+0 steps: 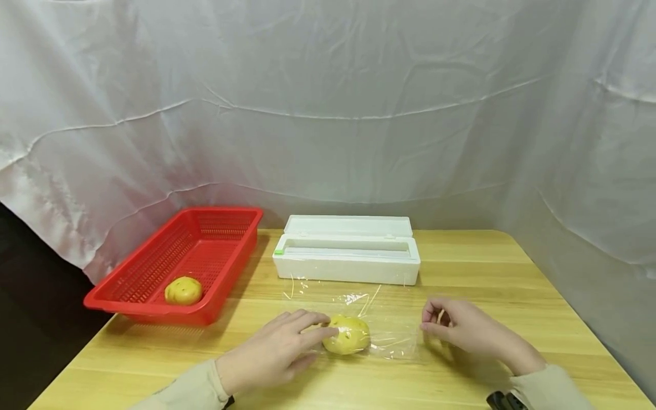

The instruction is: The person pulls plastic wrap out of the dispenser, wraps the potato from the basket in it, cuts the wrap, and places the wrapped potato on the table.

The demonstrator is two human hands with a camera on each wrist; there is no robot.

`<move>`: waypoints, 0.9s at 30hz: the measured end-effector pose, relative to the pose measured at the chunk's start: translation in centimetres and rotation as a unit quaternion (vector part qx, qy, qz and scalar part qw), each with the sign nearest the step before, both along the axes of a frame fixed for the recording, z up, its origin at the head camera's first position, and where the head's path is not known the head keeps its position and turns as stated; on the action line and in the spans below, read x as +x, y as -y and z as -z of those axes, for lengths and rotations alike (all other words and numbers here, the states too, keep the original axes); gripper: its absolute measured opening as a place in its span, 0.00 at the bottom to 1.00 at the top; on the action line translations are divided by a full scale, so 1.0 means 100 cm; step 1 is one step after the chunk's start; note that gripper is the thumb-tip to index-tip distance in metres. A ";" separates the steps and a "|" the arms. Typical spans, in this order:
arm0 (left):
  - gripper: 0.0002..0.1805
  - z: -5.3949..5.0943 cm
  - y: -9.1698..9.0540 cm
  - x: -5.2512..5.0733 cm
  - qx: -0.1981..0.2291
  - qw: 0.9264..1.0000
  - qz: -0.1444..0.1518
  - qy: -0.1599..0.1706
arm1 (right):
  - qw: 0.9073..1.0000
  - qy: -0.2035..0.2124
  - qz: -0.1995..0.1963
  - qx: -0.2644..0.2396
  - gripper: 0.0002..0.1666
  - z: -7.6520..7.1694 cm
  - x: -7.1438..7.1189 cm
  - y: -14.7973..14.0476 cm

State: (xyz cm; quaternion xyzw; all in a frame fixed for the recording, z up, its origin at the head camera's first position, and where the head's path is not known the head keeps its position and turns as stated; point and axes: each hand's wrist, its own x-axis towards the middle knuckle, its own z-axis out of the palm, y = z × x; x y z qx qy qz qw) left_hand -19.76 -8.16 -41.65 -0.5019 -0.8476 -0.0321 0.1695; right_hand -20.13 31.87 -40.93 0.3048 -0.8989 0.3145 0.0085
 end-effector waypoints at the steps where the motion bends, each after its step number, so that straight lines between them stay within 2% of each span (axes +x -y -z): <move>1: 0.29 0.000 0.000 0.000 0.000 1.000 0.000 0.003 | 0.999 -0.033 0.006 0.003 0.10 -0.004 0.003 0.005; 3: 0.29 0.000 0.000 -0.001 0.000 1.000 -0.001 0.011 | 0.994 -0.108 0.005 0.015 0.13 -0.010 0.009 0.019; 6: 0.29 0.001 0.001 -0.001 0.002 1.000 -0.003 0.020 | 0.981 -0.187 -0.026 0.030 0.16 -0.015 0.019 0.045; 9: 0.29 0.001 0.001 -0.002 0.006 1.000 -0.002 0.021 | 0.970 -0.229 -0.066 0.054 0.20 -0.012 0.026 0.067; 12: 0.29 0.001 0.000 -0.003 0.012 1.000 0.006 0.020 | 0.959 -0.261 -0.081 0.077 0.24 -0.005 0.028 0.080; 17: 0.27 0.002 -0.001 -0.008 0.021 0.999 0.012 0.041 | 0.948 -0.292 -0.081 0.098 0.27 0.005 0.026 0.088; 22: 0.28 0.000 -0.002 -0.015 0.028 0.997 -0.004 0.078 | 0.948 -0.297 -0.076 0.089 0.32 0.007 0.022 0.091; 27: 0.29 -0.002 -0.002 -0.023 0.039 0.994 -0.006 0.097 | 0.947 -0.302 -0.064 0.085 0.36 0.007 0.016 0.094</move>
